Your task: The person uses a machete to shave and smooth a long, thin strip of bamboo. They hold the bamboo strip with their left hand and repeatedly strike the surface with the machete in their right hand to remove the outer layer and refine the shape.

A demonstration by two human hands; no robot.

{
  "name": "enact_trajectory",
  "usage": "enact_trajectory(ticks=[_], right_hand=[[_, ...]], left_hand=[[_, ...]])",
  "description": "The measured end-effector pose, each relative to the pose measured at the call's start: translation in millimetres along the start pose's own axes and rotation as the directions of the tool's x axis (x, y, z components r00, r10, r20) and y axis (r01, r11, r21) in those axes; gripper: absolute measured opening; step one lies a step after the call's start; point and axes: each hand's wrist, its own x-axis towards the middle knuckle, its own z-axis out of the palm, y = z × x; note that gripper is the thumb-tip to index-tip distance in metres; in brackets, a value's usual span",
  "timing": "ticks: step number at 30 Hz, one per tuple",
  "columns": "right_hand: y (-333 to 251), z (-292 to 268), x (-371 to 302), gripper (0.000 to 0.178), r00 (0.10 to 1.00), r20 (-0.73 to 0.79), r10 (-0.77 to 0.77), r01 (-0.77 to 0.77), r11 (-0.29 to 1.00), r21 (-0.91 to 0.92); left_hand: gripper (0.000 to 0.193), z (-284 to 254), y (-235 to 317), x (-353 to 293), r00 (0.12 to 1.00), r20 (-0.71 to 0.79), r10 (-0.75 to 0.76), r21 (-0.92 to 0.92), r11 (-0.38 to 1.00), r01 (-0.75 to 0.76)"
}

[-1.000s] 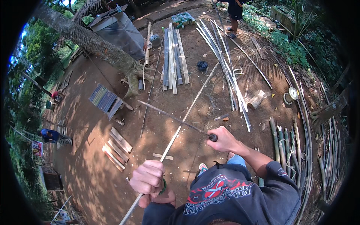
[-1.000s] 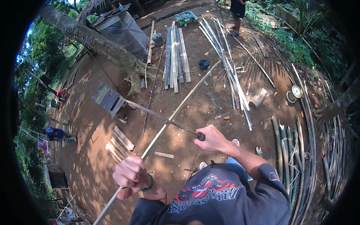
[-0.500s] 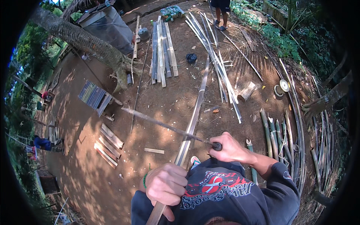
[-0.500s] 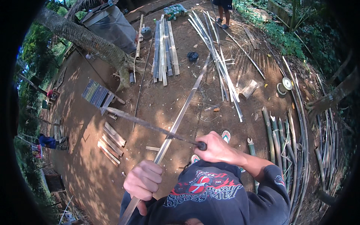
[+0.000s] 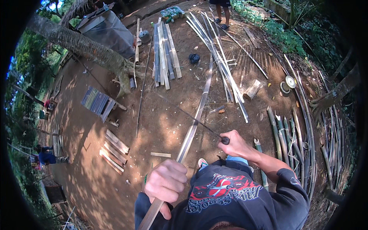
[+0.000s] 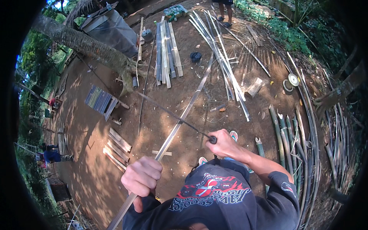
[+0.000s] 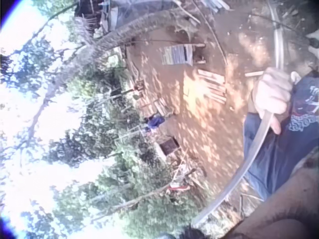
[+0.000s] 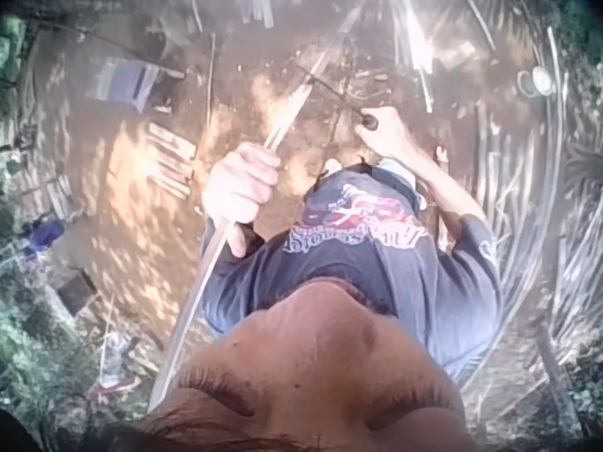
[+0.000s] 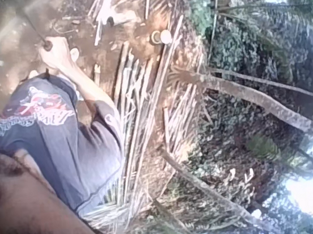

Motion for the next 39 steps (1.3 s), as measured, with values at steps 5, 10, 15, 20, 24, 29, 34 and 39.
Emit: enact_trajectory(ticks=[5,10,15,20,24,29,34,39], right_hand=[[-10.7,0.8,-8.1,0.022,0.986,-0.04,-0.159,0.155,0.984,-0.089],[28.6,-2.4,12.8,0.023,0.995,-0.103,-0.009,0.007,1.0,-0.022],[19.0,-0.8,25.7,0.024,0.998,0.017,-0.063,0.064,0.996,-0.068],[-14.1,12.1,0.3,0.018,0.911,0.085,-0.404,0.398,0.914,0.074],[92.5,3.4,50.8,0.023,0.989,-0.126,0.082,-0.088,0.995,-0.045],[26.9,-2.5,32.9,0.023,0.998,-0.034,-0.055,0.054,0.998,-0.04],[69.9,25.9,69.4,0.026,0.984,-0.076,-0.161,0.161,0.987,-0.016],[123.5,-9.2,101.3,0.029,0.975,-0.201,0.095,-0.143,0.961,-0.238]], left_hand=[[0.062,10.6,-3.7,-2.0,0.999,0.005,-0.052,0.016,0.999,0.052],[0.061,-3.1,-16.0,-4.6,1.0,-0.005,-0.011,-0.049,0.999,0.01],[0.064,25.5,11.1,8.9,0.995,-0.087,-0.038,0.024,0.999,0.04],[0.064,4.2,-14.4,9.1,0.998,-0.06,0.012,-0.008,1.0,-0.013],[0.061,1.2,-0.2,-3.1,0.999,-0.044,0.004,-0.048,0.999,-0.006],[0.063,0.5,-15.0,2.1,0.998,-0.065,0.003,-0.063,0.998,-0.007],[0.063,-3.4,16.7,9.7,0.994,-0.106,-0.018,0.035,0.999,0.021],[0.065,-1.7,-11.7,4.0,0.996,-0.088,-0.005,-0.092,0.996,-0.004]])
